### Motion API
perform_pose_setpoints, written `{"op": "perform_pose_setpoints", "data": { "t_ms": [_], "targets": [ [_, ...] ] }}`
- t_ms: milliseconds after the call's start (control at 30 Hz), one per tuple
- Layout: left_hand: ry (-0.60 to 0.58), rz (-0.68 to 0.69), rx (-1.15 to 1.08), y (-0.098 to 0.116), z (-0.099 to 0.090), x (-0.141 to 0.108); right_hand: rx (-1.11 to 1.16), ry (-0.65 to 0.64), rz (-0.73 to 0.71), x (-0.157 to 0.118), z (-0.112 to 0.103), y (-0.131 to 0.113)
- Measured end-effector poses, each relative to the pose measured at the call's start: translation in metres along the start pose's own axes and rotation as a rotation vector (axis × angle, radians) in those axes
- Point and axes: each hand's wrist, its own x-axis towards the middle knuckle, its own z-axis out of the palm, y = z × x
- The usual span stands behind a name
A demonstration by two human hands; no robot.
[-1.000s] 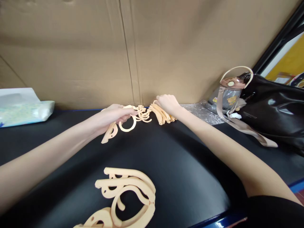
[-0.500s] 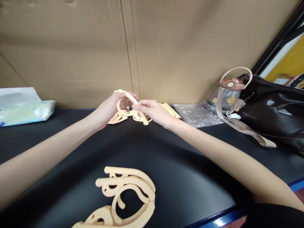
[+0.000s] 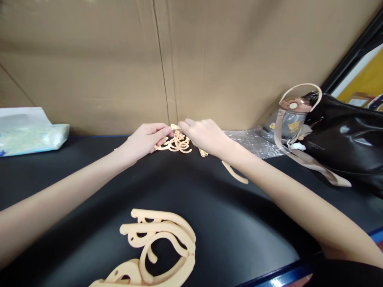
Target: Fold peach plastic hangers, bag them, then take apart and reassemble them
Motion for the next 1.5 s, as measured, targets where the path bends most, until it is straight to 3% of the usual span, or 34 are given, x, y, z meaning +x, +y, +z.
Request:
{"op": "perform_pose_setpoints", "data": {
  "t_ms": [100,200,400,567,667,833,967,1067,1167,1267,1367,1500],
  "targets": [
    [0.031,0.024,0.118,0.001,0.006,-0.001,-0.038,-0.06,0.004,0.001,0.003,-0.005],
    [0.121,0.054,0.275,0.004,0.014,-0.007,0.07,-0.057,0.097,0.005,0.013,-0.007],
    [0.164,0.083,0.468,0.003,0.021,-0.011,0.784,-0.098,0.396,0.012,0.02,0.015],
    [0.201,-0.024,0.492,-0.013,0.015,0.019,1.267,0.101,0.685,0.007,0.021,0.035],
    [0.207,-0.083,0.526,-0.024,0.016,0.038,1.491,0.114,0.804,0.002,0.025,0.033],
    [0.252,-0.108,0.477,-0.04,0.017,0.05,1.621,0.098,0.834,-0.013,0.026,0.028],
    [0.234,-0.115,0.28,-0.036,0.007,0.039,1.682,0.14,0.811,-0.031,0.027,0.023],
    [-0.021,-0.175,0.051,-0.028,-0.001,0.021,1.652,0.272,0.837,-0.039,0.031,0.018],
    [-0.248,-0.215,-0.116,-0.02,-0.004,0.001,1.483,0.372,0.829,-0.04,0.034,0.018],
    [-0.246,-0.216,-0.171,-0.013,0.001,-0.011,1.036,0.325,0.629,-0.04,0.03,0.019],
    [-0.188,-0.207,-0.151,-0.007,0.01,-0.015,0.506,0.159,0.347,-0.04,0.018,0.012],
    [-0.162,-0.181,-0.109,0.0,0.022,-0.019,0.238,-0.084,0.116,-0.038,0.006,-0.014]
  ]
}}
